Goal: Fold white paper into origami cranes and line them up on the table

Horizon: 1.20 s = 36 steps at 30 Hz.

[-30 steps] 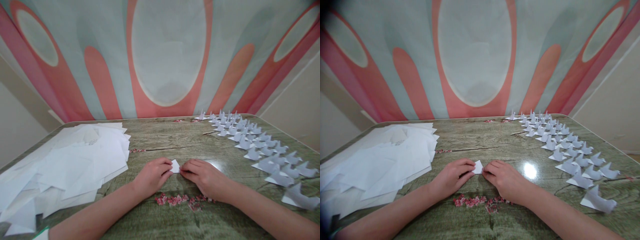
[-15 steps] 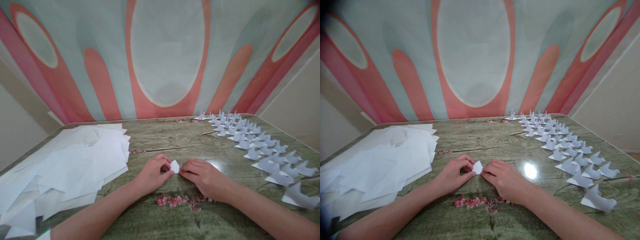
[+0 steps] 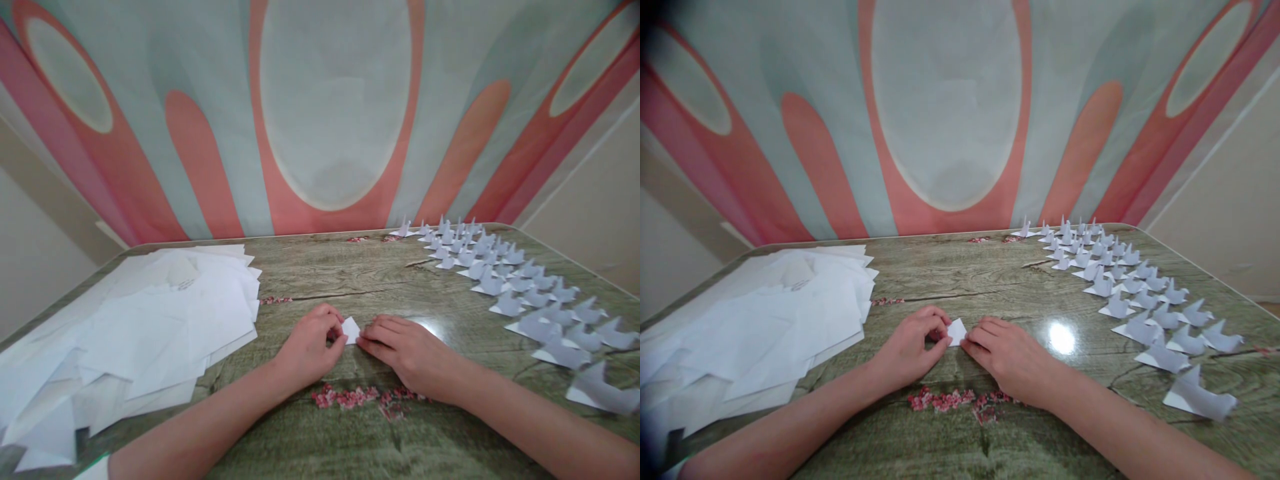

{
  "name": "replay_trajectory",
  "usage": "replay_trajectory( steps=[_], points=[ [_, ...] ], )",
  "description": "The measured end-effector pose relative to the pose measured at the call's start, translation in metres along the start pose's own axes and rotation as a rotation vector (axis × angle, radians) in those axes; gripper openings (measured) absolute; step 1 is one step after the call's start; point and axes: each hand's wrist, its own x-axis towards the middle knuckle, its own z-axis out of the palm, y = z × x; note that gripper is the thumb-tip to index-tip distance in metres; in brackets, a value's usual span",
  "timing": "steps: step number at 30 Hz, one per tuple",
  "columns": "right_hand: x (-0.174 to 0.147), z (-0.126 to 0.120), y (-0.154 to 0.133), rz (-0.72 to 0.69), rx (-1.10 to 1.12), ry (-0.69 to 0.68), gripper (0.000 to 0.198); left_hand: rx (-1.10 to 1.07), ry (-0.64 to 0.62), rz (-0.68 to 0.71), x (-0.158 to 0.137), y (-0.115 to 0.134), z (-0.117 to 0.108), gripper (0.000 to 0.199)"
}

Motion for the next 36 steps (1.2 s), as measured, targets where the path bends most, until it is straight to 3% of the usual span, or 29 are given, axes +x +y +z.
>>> replay_trajectory(
  steps=[25, 36],
  points=[
    [0.0031, -0.0022, -0.0038, 0.007, -0.030, 0.038, 0.022, 0.126, 0.026, 0.025, -0.0009, 0.0007, 0.0078, 0.009],
    [0.0034, -0.0023, -0.0060, -0.002, -0.060, -0.019, 0.024, 0.102, 0.008, 0.024, -0.0007, 0.0022, 0.0057, 0.006]
  ],
)
